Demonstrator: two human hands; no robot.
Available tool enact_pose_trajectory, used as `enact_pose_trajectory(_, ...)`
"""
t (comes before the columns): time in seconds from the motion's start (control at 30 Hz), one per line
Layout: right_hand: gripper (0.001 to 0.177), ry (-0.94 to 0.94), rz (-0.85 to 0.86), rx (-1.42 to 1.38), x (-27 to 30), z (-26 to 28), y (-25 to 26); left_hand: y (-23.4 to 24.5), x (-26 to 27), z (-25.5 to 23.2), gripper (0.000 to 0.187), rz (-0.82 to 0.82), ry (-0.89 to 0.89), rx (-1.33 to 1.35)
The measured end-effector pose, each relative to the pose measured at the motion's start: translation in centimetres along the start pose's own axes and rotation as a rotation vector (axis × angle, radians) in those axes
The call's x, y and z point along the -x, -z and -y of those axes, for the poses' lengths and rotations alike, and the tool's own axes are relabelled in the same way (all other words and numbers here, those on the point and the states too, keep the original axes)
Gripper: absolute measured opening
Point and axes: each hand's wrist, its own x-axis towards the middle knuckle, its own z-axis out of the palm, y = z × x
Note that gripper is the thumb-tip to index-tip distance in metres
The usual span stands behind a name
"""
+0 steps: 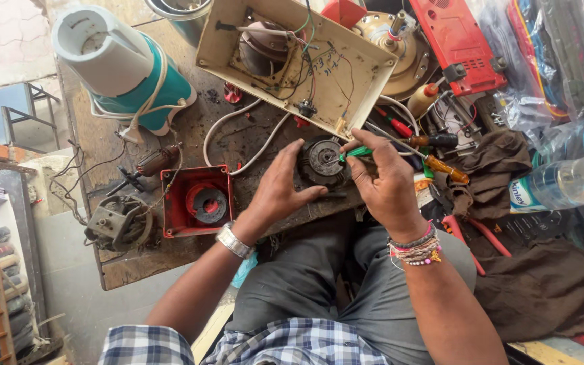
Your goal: The person repairs a small electrical motor component on a cluttered workbench. They use a hammer to tap the motor housing and a screwdriver to adjust internal parts, occasionally wiping the component with a cloth.
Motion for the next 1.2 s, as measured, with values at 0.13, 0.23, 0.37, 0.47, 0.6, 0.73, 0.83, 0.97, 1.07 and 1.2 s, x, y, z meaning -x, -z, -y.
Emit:
enact_pose_trajectory(0.13, 0.040, 0.142, 0.004, 0.116, -0.6, -0.1, -0.9, -2.0, -0.1, 0.5, 0.098, -0.131, 0.006, -0.006)
enact_pose_trajectory(0.23, 0.040, 0.179, 0.009, 0.162, -0.7, -0.4, -1.2, -2.7, -0.3, 0.6, 0.094, -0.168, 0.035, -0.032)
enact_pose_trajectory(0.37, 0.039, 0.151, 0.021, 0.159, -0.9, -0.5, -1.5, -2.6, -0.3, 0.6, 0.093, -0.157, 0.067, -0.011)
enact_pose_trajectory(0.47, 0.039, 0.190, 0.040, 0.159, -1.0, -0.4, -1.5, -2.3, -0.5, 0.4, 0.092, -0.130, 0.087, -0.008)
enact_pose_trajectory(0.6, 0.038, 0.184, 0.033, 0.148, -0.9, -0.1, -1.5, -2.3, -0.6, 0.4, 0.088, -0.137, 0.056, -0.004)
enact_pose_trajectory(0.73, 0.038, 0.192, 0.032, 0.169, -0.9, -0.1, -1.6, -2.6, -0.7, 0.6, 0.083, -0.155, 0.022, 0.004)
enact_pose_trajectory(0.83, 0.035, 0.227, 0.028, 0.227, -0.8, -0.5, -1.7, -2.8, -0.9, 0.8, 0.084, -0.165, 0.033, 0.012)
enact_pose_trajectory(0.97, 0.025, 0.163, 0.072, 0.150, -0.4, -1.2, -2.6, -3.0, -1.1, 1.0, 0.086, -0.170, 0.046, 0.021)
enact_pose_trajectory(1.07, 0.017, -0.016, 0.105, 0.053, -0.8, -2.0, -2.2, -3.0, -1.1, 1.0, 0.089, -0.147, 0.080, 0.039)
enact_pose_trajectory(1.2, 0.014, 0.067, 0.045, 0.095, -1.4, -2.5, -2.2, -2.7, -1.7, 1.1, 0.095, -0.114, 0.116, 0.069)
